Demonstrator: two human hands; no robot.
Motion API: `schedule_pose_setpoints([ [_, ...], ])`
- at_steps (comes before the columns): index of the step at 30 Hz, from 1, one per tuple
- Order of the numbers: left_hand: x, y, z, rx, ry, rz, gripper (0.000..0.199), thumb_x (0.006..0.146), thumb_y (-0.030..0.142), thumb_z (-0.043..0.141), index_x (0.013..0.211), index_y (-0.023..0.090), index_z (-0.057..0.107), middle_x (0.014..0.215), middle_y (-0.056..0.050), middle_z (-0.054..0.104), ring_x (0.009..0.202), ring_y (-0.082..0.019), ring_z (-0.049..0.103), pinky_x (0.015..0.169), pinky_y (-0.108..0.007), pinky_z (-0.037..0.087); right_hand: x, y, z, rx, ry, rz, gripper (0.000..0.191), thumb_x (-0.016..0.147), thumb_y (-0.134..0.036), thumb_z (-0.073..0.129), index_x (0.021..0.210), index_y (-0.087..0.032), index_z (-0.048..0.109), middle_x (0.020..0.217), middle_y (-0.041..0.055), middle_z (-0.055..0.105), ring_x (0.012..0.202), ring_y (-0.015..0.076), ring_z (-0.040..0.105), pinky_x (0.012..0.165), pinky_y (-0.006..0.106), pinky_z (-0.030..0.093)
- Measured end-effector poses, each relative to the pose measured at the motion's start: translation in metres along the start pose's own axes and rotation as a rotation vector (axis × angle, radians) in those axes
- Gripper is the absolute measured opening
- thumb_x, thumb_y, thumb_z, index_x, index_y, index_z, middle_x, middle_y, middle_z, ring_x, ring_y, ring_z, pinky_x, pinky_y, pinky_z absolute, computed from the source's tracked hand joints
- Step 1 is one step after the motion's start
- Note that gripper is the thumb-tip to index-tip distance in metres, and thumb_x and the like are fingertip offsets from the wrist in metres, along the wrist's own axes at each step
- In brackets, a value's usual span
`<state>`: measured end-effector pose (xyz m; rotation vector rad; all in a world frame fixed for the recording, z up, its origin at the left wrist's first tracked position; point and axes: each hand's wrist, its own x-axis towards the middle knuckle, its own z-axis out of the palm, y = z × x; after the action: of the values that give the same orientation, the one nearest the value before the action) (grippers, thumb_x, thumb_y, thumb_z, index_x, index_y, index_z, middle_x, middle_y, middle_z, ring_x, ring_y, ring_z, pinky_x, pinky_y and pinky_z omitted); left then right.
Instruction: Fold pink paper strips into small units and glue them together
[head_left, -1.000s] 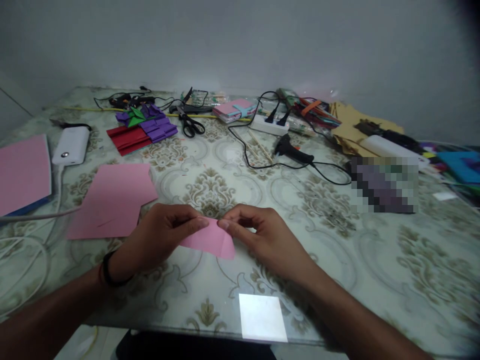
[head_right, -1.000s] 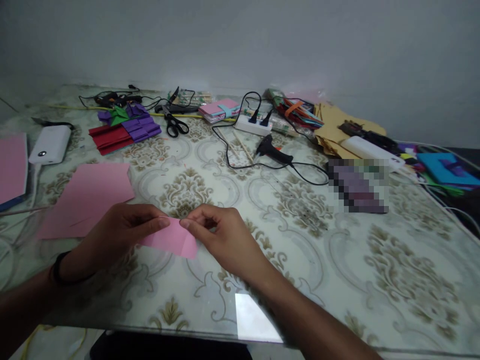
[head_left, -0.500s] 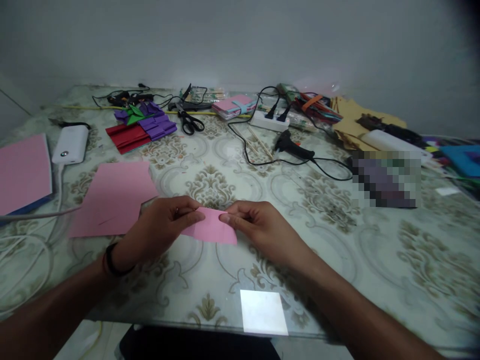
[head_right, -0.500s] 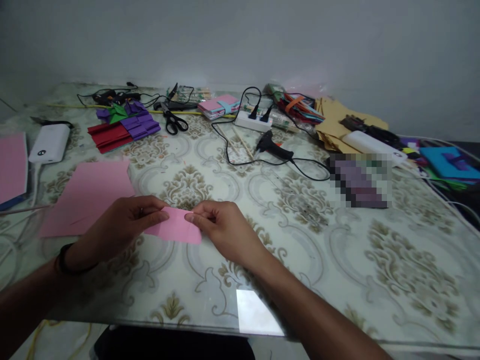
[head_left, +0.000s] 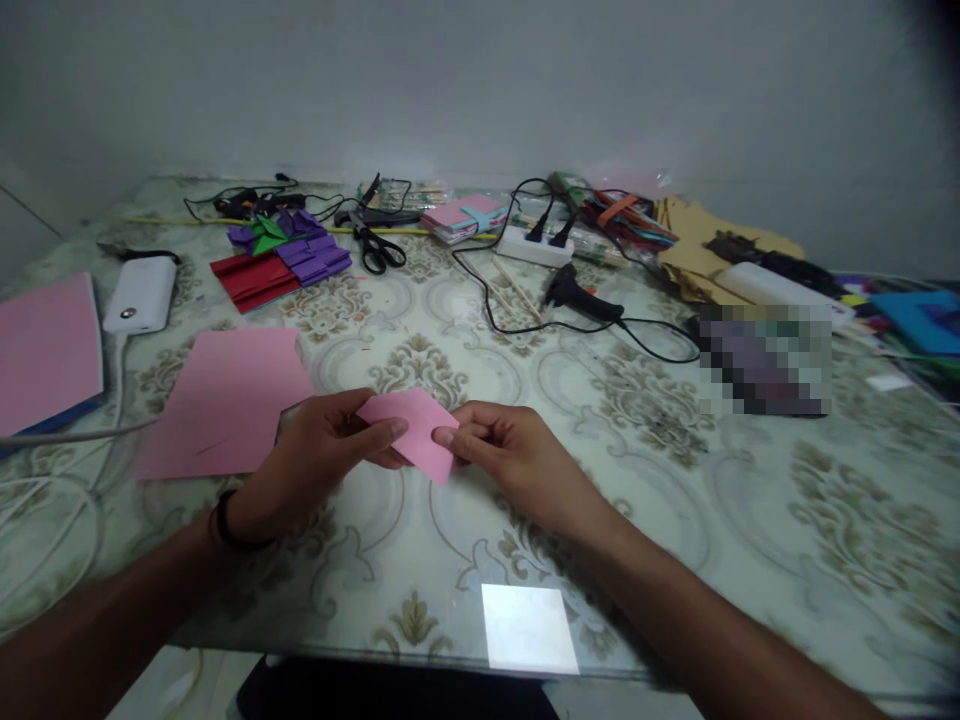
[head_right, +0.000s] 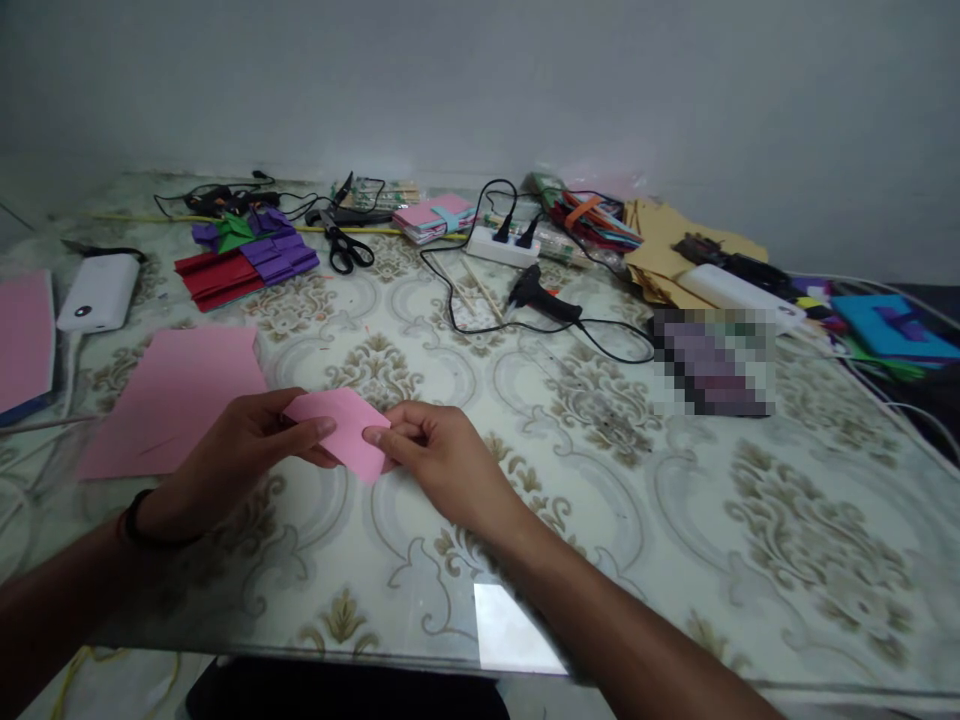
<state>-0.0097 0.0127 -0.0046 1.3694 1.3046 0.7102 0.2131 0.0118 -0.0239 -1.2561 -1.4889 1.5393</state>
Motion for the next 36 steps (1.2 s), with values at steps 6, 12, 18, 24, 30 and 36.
schedule_pose_setpoints([
  [6, -0.001, -0.006, 0.003, 0.005, 0.139, 0.117, 0.033, 0.086, 0.047, 0.075, 0.078, 0.016, 0.068, 0.069, 0.001, 0.069, 0.065, -0.015, 0.065, 0.058, -0.023, 0.046, -0.002, 0.001, 0.009, 0.141, -0.08, 0.077, 0.039, 0.078, -0.053, 0.084, 0.077, -0.017, 0.069, 0.066, -0.0002, 0.07, 0.054, 0.0106, 0.052, 0.052, 0.025, 0.033],
  [12, -0.001, -0.008, 0.007, 0.005, 0.191, 0.14, 0.032, 0.087, 0.047, 0.073, 0.082, 0.015, 0.072, 0.072, 0.001, 0.064, 0.067, -0.012, 0.053, 0.06, -0.023, 0.041, -0.003, 0.003, 0.016, 0.164, -0.114, 0.113, 0.034, 0.076, -0.047, 0.087, 0.079, -0.018, 0.07, 0.077, 0.0041, 0.078, 0.061, 0.0133, 0.06, 0.054, 0.025, 0.037],
  [18, -0.002, -0.007, -0.004, 0.039, 0.151, 0.102, 0.032, 0.088, 0.048, 0.072, 0.082, 0.017, 0.065, 0.066, 0.005, 0.051, 0.059, -0.01, 0.041, 0.051, -0.022, 0.029, -0.002, 0.001, 0.01, 0.134, 0.079, -0.047, 0.027, 0.088, -0.045, 0.074, 0.084, -0.019, 0.073, 0.072, -0.0007, 0.068, 0.068, 0.0134, 0.058, 0.065, 0.027, 0.043],
  [24, 0.0, -0.002, -0.005, 0.245, 0.005, 0.124, 0.029, 0.089, 0.048, 0.07, 0.094, 0.02, 0.073, 0.073, 0.003, 0.059, 0.069, -0.013, 0.05, 0.06, -0.023, 0.036, -0.005, -0.003, 0.01, -0.053, 0.067, -0.152, 0.025, 0.094, -0.039, 0.066, 0.082, -0.018, 0.072, 0.073, -0.0004, 0.063, 0.068, 0.0139, 0.055, 0.061, 0.026, 0.041],
  [30, -0.001, -0.003, 0.001, 0.382, -0.036, 0.136, 0.038, 0.089, 0.046, 0.068, 0.066, 0.017, 0.059, 0.059, 0.007, 0.035, 0.058, -0.01, 0.031, 0.052, -0.025, 0.022, -0.006, -0.003, 0.015, -0.057, 0.087, -0.183, 0.016, 0.093, -0.034, 0.068, 0.088, -0.019, 0.073, 0.074, -0.001, 0.064, 0.069, 0.0136, 0.058, 0.062, 0.025, 0.043],
  [36, -0.001, 0.0, -0.001, 0.385, -0.035, 0.171, 0.042, 0.09, 0.046, 0.067, 0.064, 0.018, 0.048, 0.06, 0.006, 0.03, 0.057, -0.01, 0.028, 0.051, -0.025, 0.02, -0.005, -0.003, 0.012, -0.053, 0.14, -0.193, 0.019, 0.093, -0.035, 0.068, 0.086, -0.019, 0.072, 0.072, -0.0011, 0.062, 0.068, 0.0137, 0.055, 0.063, 0.026, 0.044],
])
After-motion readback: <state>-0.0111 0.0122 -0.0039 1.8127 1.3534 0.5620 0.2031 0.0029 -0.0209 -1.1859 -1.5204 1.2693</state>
